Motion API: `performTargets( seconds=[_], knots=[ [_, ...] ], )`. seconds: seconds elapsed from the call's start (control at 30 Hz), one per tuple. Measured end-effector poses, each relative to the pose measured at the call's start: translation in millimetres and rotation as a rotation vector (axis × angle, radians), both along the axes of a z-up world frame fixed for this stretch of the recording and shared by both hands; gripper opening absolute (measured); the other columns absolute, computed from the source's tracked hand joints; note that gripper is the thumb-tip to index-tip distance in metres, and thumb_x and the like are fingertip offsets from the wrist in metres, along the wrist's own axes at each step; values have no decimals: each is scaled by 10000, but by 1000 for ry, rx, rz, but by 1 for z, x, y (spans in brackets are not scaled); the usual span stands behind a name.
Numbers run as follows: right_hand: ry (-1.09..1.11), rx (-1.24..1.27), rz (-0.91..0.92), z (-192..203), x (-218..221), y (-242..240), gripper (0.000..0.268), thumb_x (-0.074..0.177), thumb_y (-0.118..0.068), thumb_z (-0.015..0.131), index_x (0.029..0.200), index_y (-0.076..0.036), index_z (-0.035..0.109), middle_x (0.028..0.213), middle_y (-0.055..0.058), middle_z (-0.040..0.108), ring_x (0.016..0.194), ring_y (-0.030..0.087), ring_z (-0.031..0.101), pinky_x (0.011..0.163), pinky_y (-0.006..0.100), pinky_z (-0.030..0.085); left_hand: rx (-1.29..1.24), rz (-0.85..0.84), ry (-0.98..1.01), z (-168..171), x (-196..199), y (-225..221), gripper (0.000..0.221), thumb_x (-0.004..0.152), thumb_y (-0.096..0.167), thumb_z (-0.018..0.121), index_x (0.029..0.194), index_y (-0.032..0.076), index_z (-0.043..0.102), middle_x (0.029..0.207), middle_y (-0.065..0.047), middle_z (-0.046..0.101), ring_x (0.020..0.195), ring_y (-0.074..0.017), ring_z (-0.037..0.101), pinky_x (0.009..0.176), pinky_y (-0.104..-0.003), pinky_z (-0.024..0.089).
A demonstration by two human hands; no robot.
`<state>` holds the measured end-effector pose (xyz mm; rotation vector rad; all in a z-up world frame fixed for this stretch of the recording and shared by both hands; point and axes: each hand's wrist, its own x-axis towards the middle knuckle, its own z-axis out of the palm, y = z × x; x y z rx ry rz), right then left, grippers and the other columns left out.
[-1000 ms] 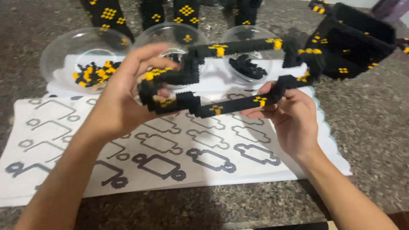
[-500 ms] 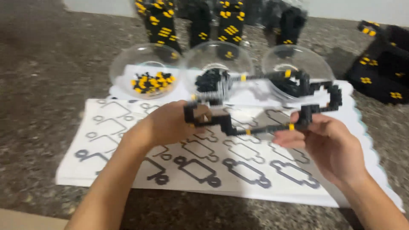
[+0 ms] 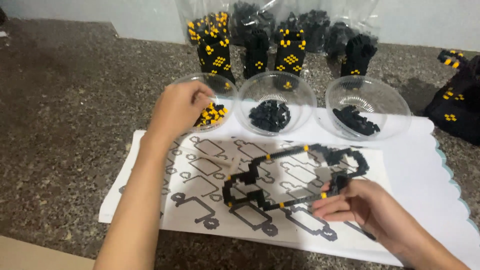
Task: Assembling a structure using small interlocking plastic building blocks, including searching through bags for pieces and following a pattern.
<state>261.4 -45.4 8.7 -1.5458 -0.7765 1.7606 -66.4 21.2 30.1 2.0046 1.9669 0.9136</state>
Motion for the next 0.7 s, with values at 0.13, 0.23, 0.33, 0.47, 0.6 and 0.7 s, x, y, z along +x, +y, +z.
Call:
performTargets(
  seconds=[0.13,0.23,0.33,0.47,0.6,0.7],
  knots=[
    [-86,-99,54,2,-2,0,487,832,-39,295,912,372,545,931,527,641,802,548,600,731,517,474,-217,-48,145,-13,-3,36,305,838,-44,471,1007,120,665,968,-39,671,874,-218,615,699,-403,477],
    [-141,-99,200,-3,9,5,584,878,-143,330,829,356,630,757,486,642,656,495,590,567,472,457,-273,-123,146,-30,-12,57,344,796,-120,439,966,102,640,974,-43,648,876,-193,604,714,-363,470],
    [-312,-20,357,18,4,-2,581,923,-185,416,696,282,676,621,397,661,541,420,597,489,419,479,-150,-190,235,-61,-41,85,309,747,-85,462,893,111,651,858,-52,670,794,-207,619,688,-362,462],
    [-483,60,666,17,19,3,485,946,-240,444,803,142,706,603,258,701,497,315,634,464,371,529,-62,-126,363,-54,-33,66,312,712,-50,546,925,125,693,878,-107,694,860,-319,638,716,-428,463],
    [-432,132,848,12,39,2,437,900,-304,486,820,46,735,617,150,686,519,214,625,493,299,532,103,-175,319,-56,-37,56,257,725,-2,648,926,111,760,884,-109,715,816,-249,654,767,-352,468],
    [-384,435,1106,2,57,9,275,935,-196,469,900,-67,709,669,32,690,527,98,651,490,194,597,60,-87,193,-39,-23,30,101,853,-1,710,908,69,759,796,-107,657,719,-224,553,712,-379,469]
  ],
)
